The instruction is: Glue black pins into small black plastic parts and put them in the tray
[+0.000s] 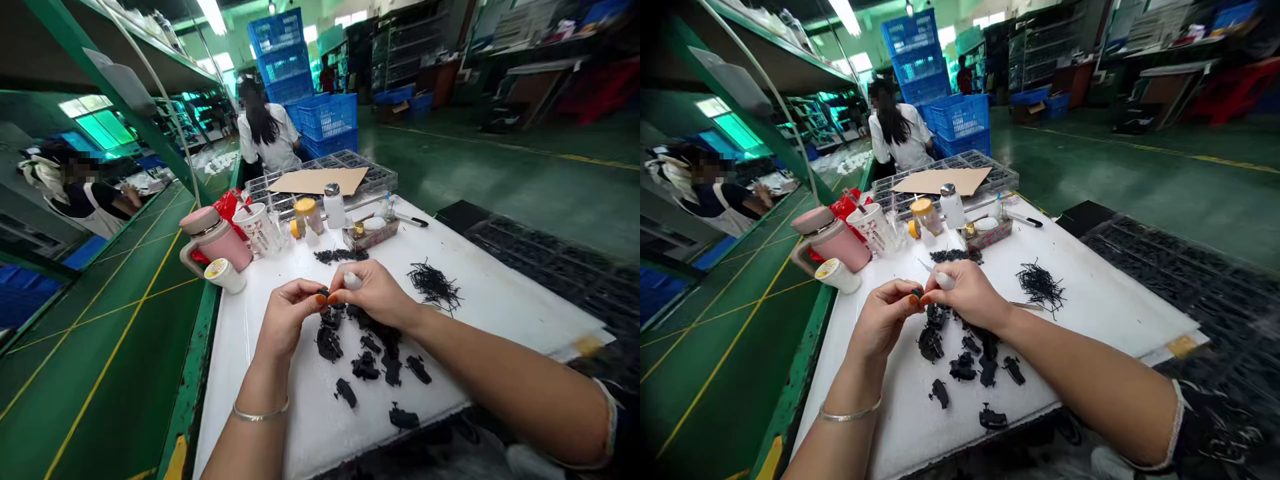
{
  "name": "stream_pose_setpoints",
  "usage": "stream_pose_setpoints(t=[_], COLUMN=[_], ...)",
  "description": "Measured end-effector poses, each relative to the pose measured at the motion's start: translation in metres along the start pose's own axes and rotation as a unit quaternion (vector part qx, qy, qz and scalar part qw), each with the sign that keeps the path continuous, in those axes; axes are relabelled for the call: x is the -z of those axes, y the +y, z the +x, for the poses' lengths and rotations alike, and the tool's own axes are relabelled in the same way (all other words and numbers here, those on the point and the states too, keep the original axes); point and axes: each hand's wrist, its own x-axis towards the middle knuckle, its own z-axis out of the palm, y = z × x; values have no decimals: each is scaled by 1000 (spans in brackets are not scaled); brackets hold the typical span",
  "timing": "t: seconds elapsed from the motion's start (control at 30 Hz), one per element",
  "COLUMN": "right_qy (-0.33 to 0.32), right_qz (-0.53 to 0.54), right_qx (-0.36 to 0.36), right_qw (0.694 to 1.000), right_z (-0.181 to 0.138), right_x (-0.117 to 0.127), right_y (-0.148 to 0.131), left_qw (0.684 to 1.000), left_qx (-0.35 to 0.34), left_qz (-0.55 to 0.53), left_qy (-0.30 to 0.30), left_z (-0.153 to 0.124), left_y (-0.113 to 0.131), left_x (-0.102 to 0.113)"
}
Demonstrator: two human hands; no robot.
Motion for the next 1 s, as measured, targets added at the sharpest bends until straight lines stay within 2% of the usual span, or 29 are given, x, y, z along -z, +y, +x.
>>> stream_pose_setpoints(t=[0.23, 0.37, 0.5, 0.63, 0.77, 0.83, 1.0], right_qy=[8, 17, 50, 83, 87, 82, 130], right_qz=[6, -36, -34, 10, -109, -132, -66], right_qx=[-3, 9, -1, 10, 18, 17, 13], right_qw=[1000, 999, 998, 996, 990, 988, 989], right_z=[-4, -3, -3, -3, -3, -3, -4], right_x=[0, 2, 10, 20, 28, 31, 35], right_y=[-3, -3, -3, -7, -12, -13, -16], left_qw=[999, 999, 988, 971, 952, 948, 939], left_qx=[25, -25, -104, -118, -116, -126, -154], left_qz=[-24, 19, 116, 186, 246, 249, 272], left_qy=[-18, -17, 24, 88, 140, 150, 145], left_z=[-2, -3, -4, -4, -5, -7, -10], left_y=[0, 0, 3, 6, 7, 7, 7], left_x=[0, 0, 1, 1, 1, 0, -2])
